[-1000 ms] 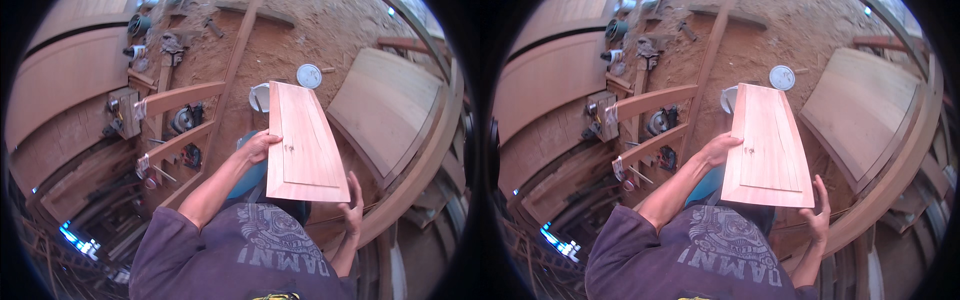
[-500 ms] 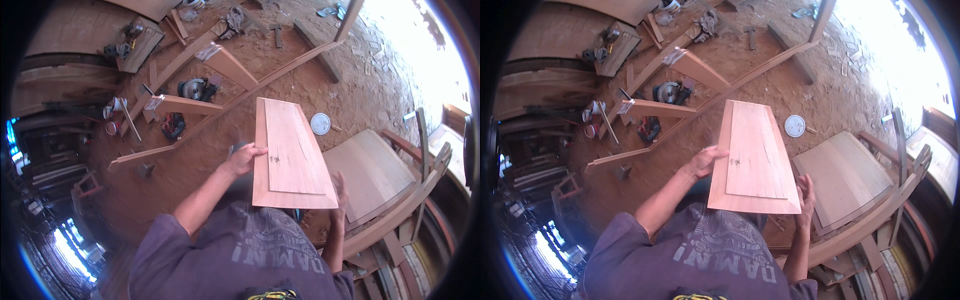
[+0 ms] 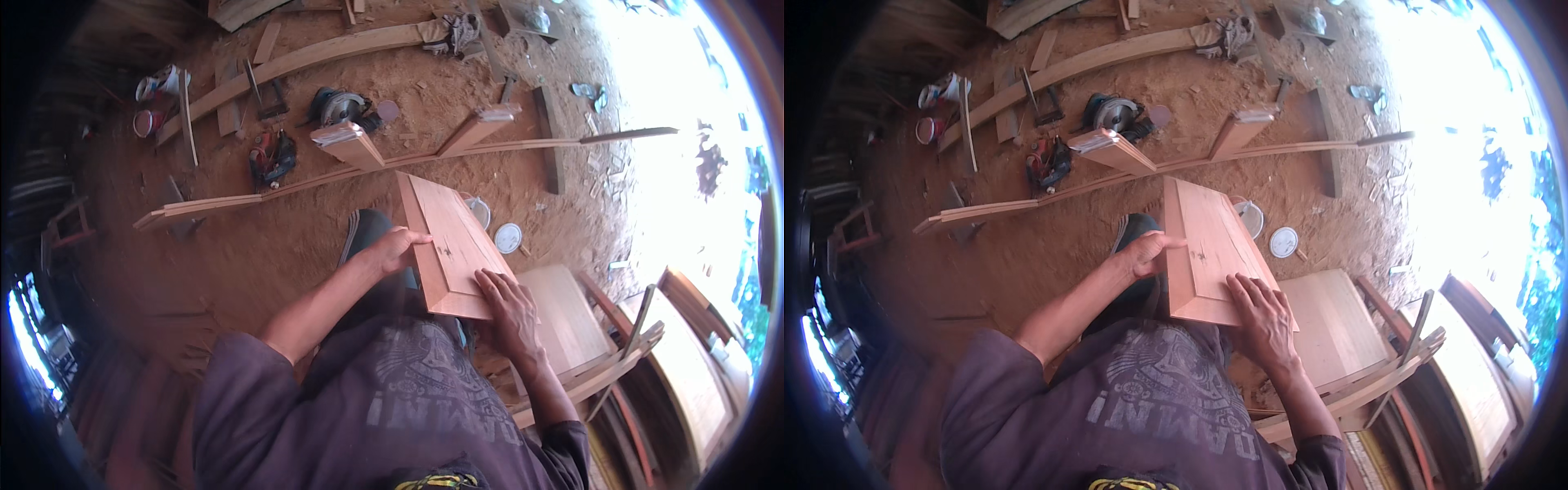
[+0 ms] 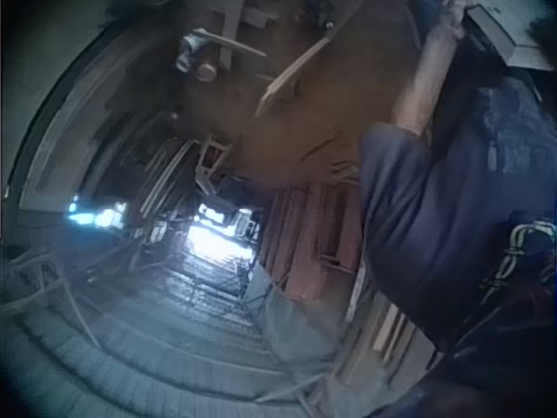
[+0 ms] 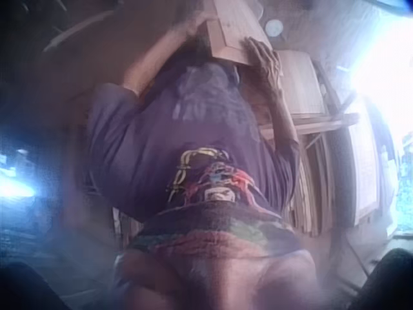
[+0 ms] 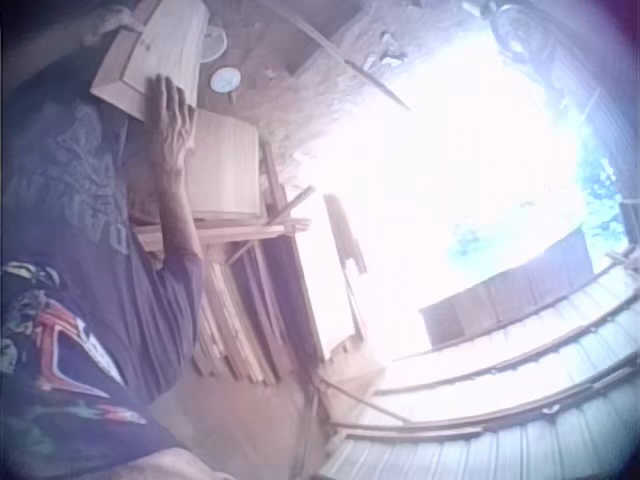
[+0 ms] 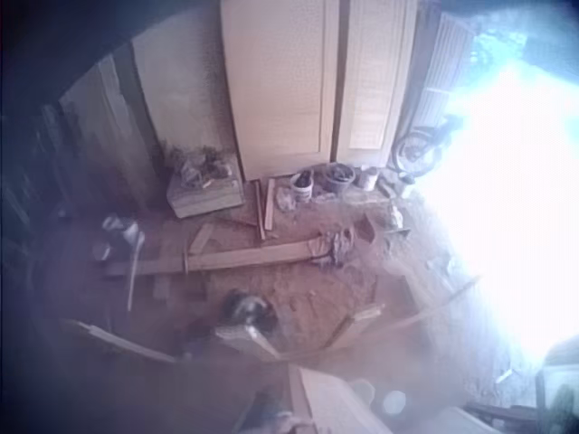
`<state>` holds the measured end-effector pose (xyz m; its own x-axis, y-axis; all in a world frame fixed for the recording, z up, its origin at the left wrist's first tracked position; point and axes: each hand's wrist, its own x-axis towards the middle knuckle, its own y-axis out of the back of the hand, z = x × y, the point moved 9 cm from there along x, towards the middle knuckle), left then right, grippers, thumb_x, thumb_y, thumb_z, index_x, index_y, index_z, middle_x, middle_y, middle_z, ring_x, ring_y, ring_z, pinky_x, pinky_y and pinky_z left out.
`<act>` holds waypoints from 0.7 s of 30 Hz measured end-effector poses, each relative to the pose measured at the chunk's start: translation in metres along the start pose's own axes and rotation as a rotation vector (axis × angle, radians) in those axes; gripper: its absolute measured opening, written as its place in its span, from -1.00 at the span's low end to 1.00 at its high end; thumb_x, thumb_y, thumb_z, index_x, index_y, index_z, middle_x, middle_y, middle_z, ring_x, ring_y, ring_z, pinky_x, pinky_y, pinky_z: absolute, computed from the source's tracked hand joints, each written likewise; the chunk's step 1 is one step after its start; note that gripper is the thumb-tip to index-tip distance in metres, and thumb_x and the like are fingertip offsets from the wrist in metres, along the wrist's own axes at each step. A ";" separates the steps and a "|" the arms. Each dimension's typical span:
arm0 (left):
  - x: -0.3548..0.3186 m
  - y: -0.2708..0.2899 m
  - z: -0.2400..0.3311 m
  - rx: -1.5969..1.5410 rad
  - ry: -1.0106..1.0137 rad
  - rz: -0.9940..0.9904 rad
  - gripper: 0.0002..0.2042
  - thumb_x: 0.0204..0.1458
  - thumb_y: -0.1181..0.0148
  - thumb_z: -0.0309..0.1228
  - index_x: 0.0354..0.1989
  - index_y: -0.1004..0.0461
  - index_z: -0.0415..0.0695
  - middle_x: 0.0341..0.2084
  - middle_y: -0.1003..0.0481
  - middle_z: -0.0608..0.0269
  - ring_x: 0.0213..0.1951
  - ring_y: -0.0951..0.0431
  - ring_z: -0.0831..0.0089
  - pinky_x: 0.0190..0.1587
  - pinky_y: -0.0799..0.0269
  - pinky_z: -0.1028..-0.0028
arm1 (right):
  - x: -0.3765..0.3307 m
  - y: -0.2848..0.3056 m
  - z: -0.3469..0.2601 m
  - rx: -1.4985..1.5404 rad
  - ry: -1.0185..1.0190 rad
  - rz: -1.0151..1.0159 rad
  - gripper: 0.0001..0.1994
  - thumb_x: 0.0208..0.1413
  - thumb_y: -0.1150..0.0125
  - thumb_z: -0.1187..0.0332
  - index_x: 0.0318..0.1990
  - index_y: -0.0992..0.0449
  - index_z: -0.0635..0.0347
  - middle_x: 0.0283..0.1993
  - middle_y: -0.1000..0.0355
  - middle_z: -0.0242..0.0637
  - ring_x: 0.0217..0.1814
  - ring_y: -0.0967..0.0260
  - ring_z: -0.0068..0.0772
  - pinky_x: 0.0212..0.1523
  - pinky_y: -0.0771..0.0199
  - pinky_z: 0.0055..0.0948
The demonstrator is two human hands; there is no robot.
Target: The person applies white glue to the edges of a wooden plank using a brush, then joins it to another plank. The person works while sitting on the floor in a cluttered workshop.
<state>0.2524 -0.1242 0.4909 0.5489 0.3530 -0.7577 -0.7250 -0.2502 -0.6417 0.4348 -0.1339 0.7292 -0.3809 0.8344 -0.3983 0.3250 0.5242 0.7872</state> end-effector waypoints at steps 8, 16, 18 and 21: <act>-0.010 0.023 0.076 -0.117 -0.076 0.038 -0.58 0.35 -0.39 -0.27 0.26 -0.59 -0.27 0.02 -0.74 0.07 0.05 -0.78 0.19 0.10 -0.77 0.16 | 0.106 0.037 -0.027 -0.194 0.138 -0.038 -0.42 0.09 -0.38 0.50 0.34 -0.60 0.15 0.31 -0.68 -0.06 0.27 -0.71 -0.08 0.25 -0.62 -0.07; -0.054 0.201 0.214 1.034 -0.994 1.093 0.14 0.00 -0.70 -0.29 0.72 -0.04 -0.13 0.54 -0.37 -0.07 0.32 -0.63 -0.04 0.22 -0.70 0.20 | 0.172 0.045 -0.009 -0.135 0.161 -0.147 -0.52 0.16 -0.45 0.41 0.27 -0.65 0.16 0.09 -0.74 -0.03 0.02 -0.73 0.04 0.08 -0.65 -0.02; -0.031 0.187 0.246 1.047 -0.995 0.862 0.20 -0.04 -0.72 -0.38 0.75 0.02 -0.10 0.62 -0.25 -0.10 0.41 -0.56 0.03 0.29 -0.65 0.26 | 0.174 0.039 0.008 -0.166 0.195 -0.096 -0.50 0.17 -0.52 0.36 0.29 -0.64 0.13 0.00 -0.75 -0.04 -0.07 -0.73 0.07 0.05 -0.63 -0.03; -0.026 0.148 0.260 0.849 -0.839 0.423 -0.01 -0.01 -0.72 -0.49 0.64 -0.30 -0.04 0.50 -0.48 0.02 0.36 -0.61 0.34 0.33 -0.61 0.32 | 0.181 0.035 0.022 -0.130 0.144 -0.133 -0.49 0.17 -0.53 0.35 0.29 -0.64 0.10 -0.02 -0.75 -0.02 -0.09 -0.73 0.09 0.04 -0.63 -0.03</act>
<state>0.0221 0.0642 0.4468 0.0034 0.9261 -0.3773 -0.9874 0.0627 0.1451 0.3958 0.0394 0.6744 -0.5358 0.7214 -0.4389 0.1530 0.5941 0.7897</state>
